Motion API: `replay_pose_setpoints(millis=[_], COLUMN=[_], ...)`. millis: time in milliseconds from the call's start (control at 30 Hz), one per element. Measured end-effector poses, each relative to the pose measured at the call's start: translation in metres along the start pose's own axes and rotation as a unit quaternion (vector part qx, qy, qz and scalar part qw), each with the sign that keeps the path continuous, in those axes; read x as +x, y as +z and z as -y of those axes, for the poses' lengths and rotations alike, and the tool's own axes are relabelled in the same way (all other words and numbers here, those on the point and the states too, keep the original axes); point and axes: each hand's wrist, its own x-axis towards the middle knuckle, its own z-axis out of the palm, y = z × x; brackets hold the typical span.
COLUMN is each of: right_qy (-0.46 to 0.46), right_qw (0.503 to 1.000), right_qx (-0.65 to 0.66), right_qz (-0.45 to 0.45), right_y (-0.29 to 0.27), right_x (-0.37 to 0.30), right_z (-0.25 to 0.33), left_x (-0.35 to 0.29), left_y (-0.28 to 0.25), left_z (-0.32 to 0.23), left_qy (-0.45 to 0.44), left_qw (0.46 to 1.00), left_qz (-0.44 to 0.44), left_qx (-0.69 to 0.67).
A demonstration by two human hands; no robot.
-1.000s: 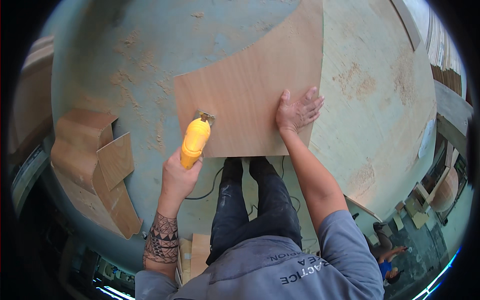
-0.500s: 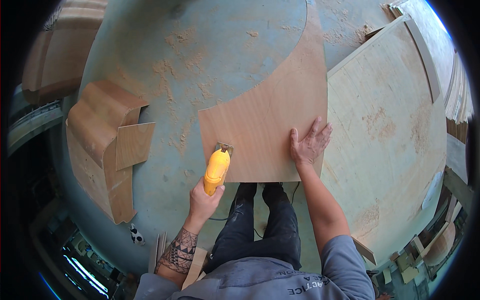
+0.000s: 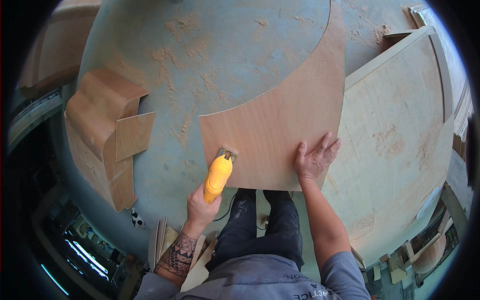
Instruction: The person cuts a curved wooden board along a marked line using a jigsaw, then fits and aligns the cut board into a wooden furniture structure by hand before picking up a power drill and a box of screws.
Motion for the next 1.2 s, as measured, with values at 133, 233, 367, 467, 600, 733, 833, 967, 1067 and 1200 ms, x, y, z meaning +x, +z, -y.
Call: replay_pose_setpoints(millis=[133, 233, 367, 467, 600, 733, 833, 967, 1067, 1200], right_qy=[-0.001, -0.002, -0.004, -0.001, 0.009, 0.023, 0.011, 0.012, 0.015, 0.017], right_qw=[1.0, 1.0, 1.0, 1.0, 0.999, 0.999, 1.0, 1.0, 1.0, 1.0], right_qx=[0.002, 0.001, 0.0, -0.006, 0.009, 0.0, 0.002, 0.012, 0.014, 0.009], right_qz=[0.012, 0.011, 0.01, 0.012, 0.031, 0.028, 0.01, 0.01, 0.008, 0.015], right_y=[-0.001, -0.002, -0.005, -0.008, -0.007, -0.007, -0.008, -0.008, -0.008, -0.007], right_x=[0.001, 0.002, 0.003, 0.004, 0.004, 0.004, 0.005, 0.004, 0.005, 0.006], right_z=[-0.001, -0.002, 0.003, 0.006, 0.003, 0.001, 0.004, 0.006, 0.007, 0.004], left_x=[0.005, 0.009, 0.009, 0.009, 0.008, 0.01, 0.011, 0.011, 0.011, 0.014], left_y=[-0.005, -0.008, -0.009, -0.008, -0.006, -0.006, -0.004, -0.005, -0.003, -0.004], left_z=[-0.002, -0.003, -0.004, -0.004, -0.007, -0.013, -0.009, -0.008, -0.017, -0.026], left_qy=[-0.003, 0.004, 0.012, 0.02, 0.024, 0.026, 0.03, 0.019, 0.025, 0.025], left_qw=[1.0, 0.999, 0.998, 0.997, 0.996, 0.997, 0.996, 0.996, 0.997, 0.997], left_qz=[0.02, 0.038, 0.056, 0.065, 0.076, 0.075, 0.076, 0.076, 0.067, 0.067], left_qx=[0.006, 0.009, 0.029, 0.029, 0.028, 0.023, 0.028, 0.034, 0.025, 0.031])
